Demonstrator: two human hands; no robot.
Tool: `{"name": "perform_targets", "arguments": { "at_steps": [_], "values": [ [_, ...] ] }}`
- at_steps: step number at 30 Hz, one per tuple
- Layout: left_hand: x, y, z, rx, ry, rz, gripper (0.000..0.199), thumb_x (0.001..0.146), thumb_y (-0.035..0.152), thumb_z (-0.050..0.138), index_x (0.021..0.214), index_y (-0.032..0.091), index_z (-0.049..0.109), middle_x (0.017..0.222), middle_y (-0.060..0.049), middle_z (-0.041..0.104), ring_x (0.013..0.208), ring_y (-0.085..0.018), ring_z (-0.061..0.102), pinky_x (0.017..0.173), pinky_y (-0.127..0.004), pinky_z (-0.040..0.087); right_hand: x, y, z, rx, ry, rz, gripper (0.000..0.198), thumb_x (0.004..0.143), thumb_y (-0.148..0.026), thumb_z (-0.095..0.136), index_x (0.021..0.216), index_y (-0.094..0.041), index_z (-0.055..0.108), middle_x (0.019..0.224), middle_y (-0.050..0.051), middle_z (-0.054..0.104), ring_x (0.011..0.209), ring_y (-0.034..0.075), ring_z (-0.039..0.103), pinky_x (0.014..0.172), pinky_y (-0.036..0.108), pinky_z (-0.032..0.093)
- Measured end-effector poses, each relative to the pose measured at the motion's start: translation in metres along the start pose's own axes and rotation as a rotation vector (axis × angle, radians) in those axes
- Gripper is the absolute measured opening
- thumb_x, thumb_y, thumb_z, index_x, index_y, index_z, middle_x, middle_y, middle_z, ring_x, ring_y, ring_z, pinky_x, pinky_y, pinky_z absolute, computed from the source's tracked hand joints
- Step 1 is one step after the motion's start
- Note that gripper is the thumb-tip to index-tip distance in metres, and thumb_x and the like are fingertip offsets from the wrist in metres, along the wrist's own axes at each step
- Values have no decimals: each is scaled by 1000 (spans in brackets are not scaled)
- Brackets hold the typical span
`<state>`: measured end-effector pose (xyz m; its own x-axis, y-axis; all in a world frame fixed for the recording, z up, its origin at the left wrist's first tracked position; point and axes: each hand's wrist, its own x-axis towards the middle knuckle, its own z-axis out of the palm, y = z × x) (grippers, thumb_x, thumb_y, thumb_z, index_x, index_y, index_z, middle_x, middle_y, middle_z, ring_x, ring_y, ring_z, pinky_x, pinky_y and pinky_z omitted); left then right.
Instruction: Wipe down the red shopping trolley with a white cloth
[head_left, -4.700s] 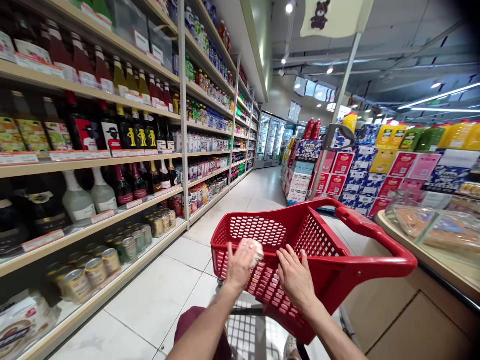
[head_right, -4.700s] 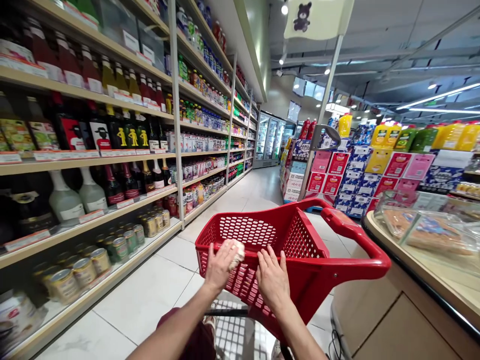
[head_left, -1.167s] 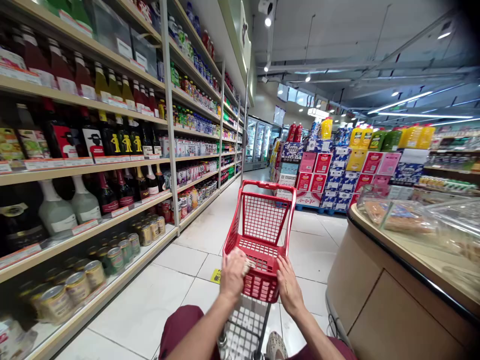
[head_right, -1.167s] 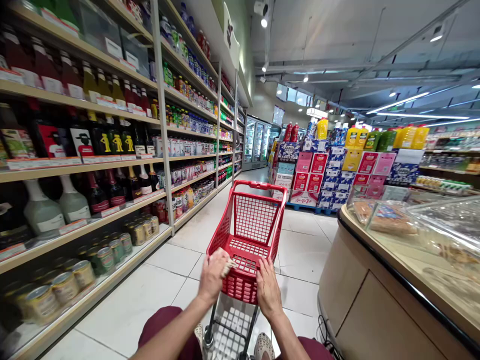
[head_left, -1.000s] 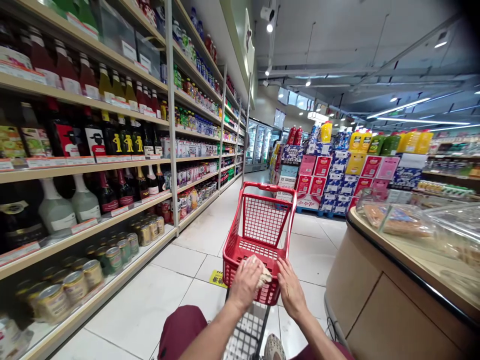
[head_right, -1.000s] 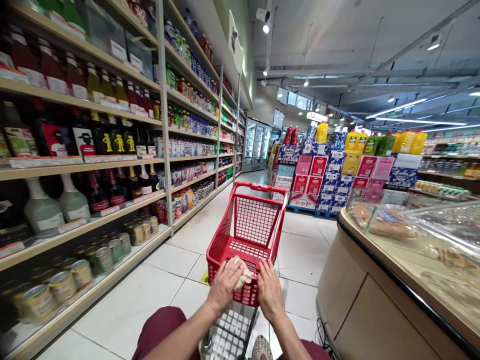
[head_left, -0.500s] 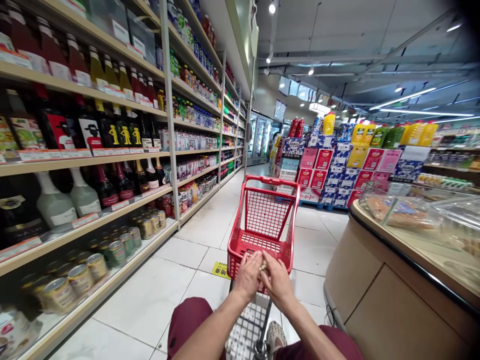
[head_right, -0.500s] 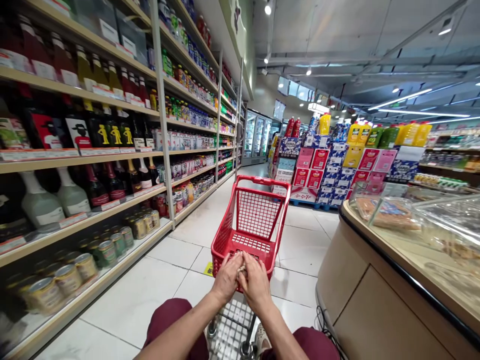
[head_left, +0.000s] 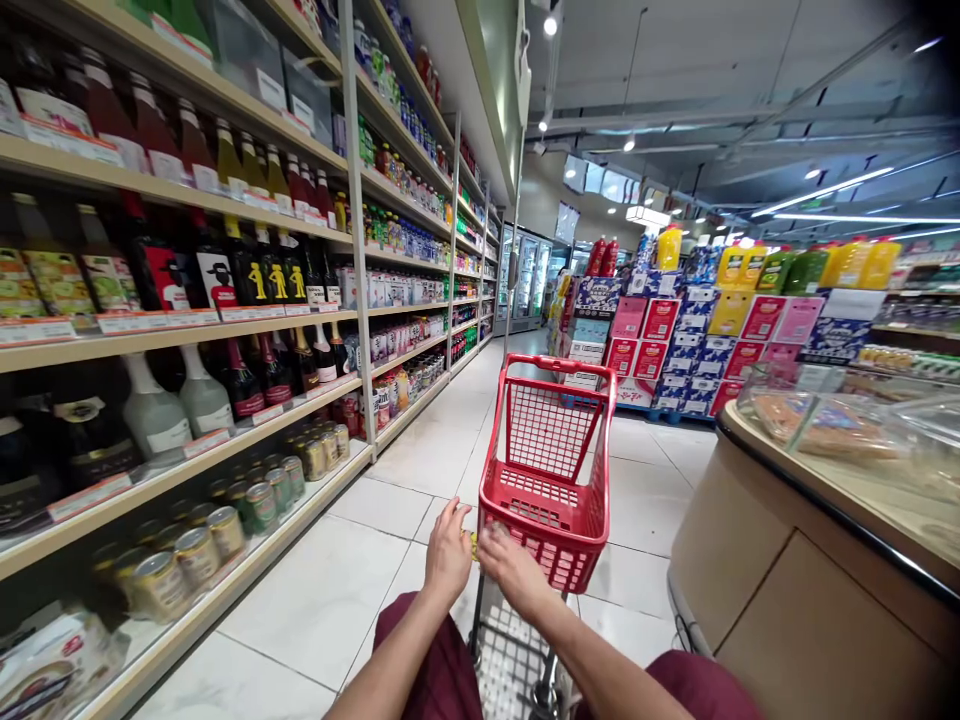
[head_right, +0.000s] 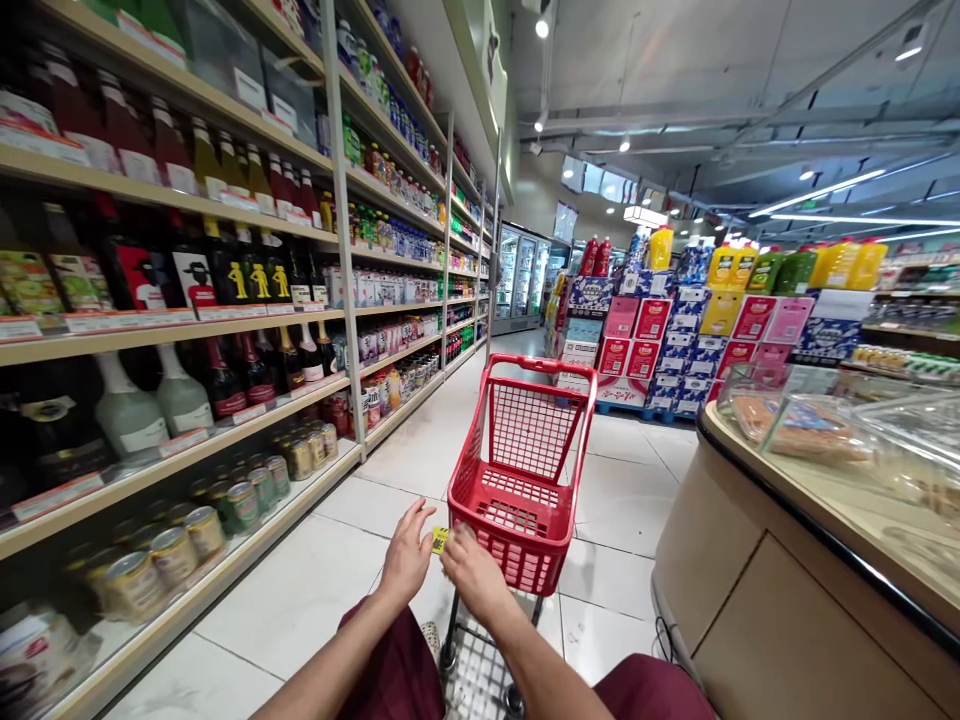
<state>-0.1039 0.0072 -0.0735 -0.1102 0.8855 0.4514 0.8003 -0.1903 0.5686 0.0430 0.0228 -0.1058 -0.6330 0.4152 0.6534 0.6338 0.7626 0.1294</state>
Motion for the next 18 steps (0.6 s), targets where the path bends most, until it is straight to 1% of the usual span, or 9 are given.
{"name": "perform_targets", "arguments": {
  "at_steps": [2,3,6,8,9,12,13,17,18],
  "values": [
    [-8,-3,1,10,-58,-28,43,70,3,40,108,17,54,126,-9,46,117,-18,42,99,-34,33,-16,-8,4,0,-10,17,19,82,-12,46,74,-19,62,79,3,66,90,16,59,85,30,47],
    [-11,-3,3,18,-82,-48,42,70,3,40,107,16,54,126,-9,46,117,-18,42,99,-34,33,-22,-8,2,1,4,25,20,82,-13,45,76,-19,63,81,3,66,90,16,58,85,31,47],
    [-17,6,11,29,-130,-78,42,69,3,39,107,15,54,126,-11,46,117,-18,41,100,-34,31,-28,2,-12,-9,69,49,26,85,-14,40,100,-19,60,109,6,60,109,17,48,94,36,41],
    [-18,15,16,22,-156,-63,42,69,4,40,107,16,54,126,-10,46,117,-18,41,100,-34,31,-28,10,-20,-23,94,95,31,86,-14,37,109,-19,56,116,7,56,114,17,44,97,38,38],
    [-18,19,17,16,-167,-44,43,69,4,41,107,17,54,126,-10,47,117,-18,42,99,-34,31,-30,12,-23,-28,91,118,31,86,-14,36,109,-20,56,112,7,58,111,16,46,97,37,39],
    [-21,28,19,7,-189,36,45,67,2,40,107,18,55,124,-8,48,116,-18,42,99,-35,32,-43,11,-30,-26,79,148,30,85,-12,36,98,-22,61,91,4,65,94,14,56,87,30,46],
    [-22,29,19,12,-193,56,46,66,2,40,107,18,54,124,-8,48,117,-18,42,99,-35,33,-48,10,-33,-25,79,145,29,85,-11,37,96,-22,62,89,3,66,92,14,56,85,29,47],
    [-26,34,22,50,-195,62,45,68,2,39,108,15,54,123,-10,48,116,-19,43,99,-37,33,-60,19,-48,-51,117,187,31,84,-12,39,109,-20,56,110,6,59,108,18,48,92,38,42],
    [-26,36,23,51,-199,71,44,68,2,39,108,15,54,124,-10,48,116,-19,43,99,-37,33,-62,22,-49,-57,122,203,31,84,-12,39,110,-19,56,111,7,59,109,19,47,93,39,41]
  ]
}}
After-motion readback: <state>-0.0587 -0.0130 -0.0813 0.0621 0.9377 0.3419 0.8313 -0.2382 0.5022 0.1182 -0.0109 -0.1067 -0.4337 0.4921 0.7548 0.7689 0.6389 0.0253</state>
